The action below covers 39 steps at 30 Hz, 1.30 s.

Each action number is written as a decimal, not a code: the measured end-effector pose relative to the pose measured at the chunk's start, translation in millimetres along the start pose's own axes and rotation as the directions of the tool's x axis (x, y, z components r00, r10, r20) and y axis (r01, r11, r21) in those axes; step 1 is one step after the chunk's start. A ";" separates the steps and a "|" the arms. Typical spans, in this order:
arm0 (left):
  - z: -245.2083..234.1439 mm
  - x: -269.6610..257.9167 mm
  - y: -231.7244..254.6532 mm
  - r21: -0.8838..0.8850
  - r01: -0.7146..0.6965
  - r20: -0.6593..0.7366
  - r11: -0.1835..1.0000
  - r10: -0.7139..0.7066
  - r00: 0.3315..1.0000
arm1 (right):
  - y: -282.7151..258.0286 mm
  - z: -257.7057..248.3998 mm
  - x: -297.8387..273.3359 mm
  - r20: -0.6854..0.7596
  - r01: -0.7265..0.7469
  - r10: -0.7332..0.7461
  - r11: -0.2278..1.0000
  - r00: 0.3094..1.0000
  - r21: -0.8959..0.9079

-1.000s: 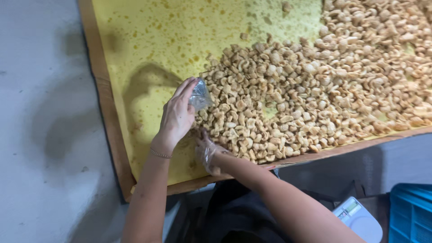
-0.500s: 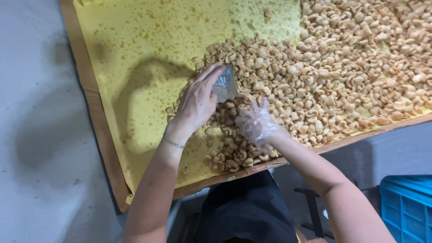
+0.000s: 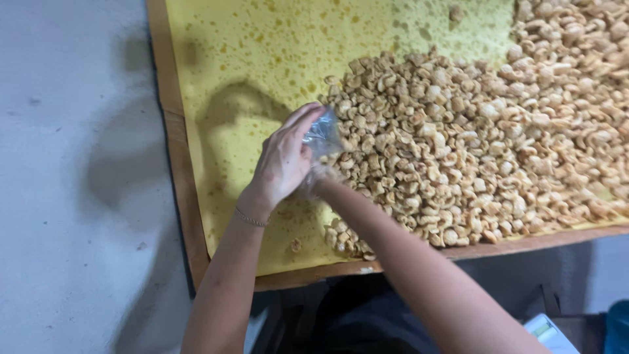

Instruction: The person scoops cashew nuts from a large yellow tray into clear plastic bags using a metal scoop. They weigh each filled bag on a digital scale, then place the sealed bags into a blue basket. The process is repeated continuously throughout the clip.

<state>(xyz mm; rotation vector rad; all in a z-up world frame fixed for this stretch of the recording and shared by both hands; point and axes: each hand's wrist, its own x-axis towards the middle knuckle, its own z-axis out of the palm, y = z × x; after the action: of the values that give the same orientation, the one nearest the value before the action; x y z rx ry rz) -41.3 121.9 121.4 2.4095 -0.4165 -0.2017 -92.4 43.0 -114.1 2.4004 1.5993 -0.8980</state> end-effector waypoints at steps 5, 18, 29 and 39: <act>10.0 -2.9 -13.2 -0.073 0.035 0.033 0.997 -0.033 0.999 | 41.3 3.7 -80.0 0.129 -0.139 0.139 0.990 0.982 -0.012; 33.9 5.7 0.4 -0.066 -0.090 0.059 0.994 0.094 0.994 | 13.7 -53.8 -146.7 -0.147 -0.291 0.322 0.936 0.935 0.198; 52.7 -27.7 -25.0 -0.077 -0.020 0.018 0.997 0.021 1.000 | -97.6 101.1 42.8 -0.266 0.097 -0.090 0.995 0.960 0.014; 90.0 15.0 -8.3 -0.126 -0.164 0.101 0.978 0.178 0.979 | -16.4 111.3 -127.9 -0.142 -0.172 0.170 0.985 0.975 0.000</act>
<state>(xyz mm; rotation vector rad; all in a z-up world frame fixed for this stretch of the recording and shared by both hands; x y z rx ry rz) -47.8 68.8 47.0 2.2404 -0.6431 -0.2775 -185.9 -98.0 -133.1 2.5971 1.4071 -0.6997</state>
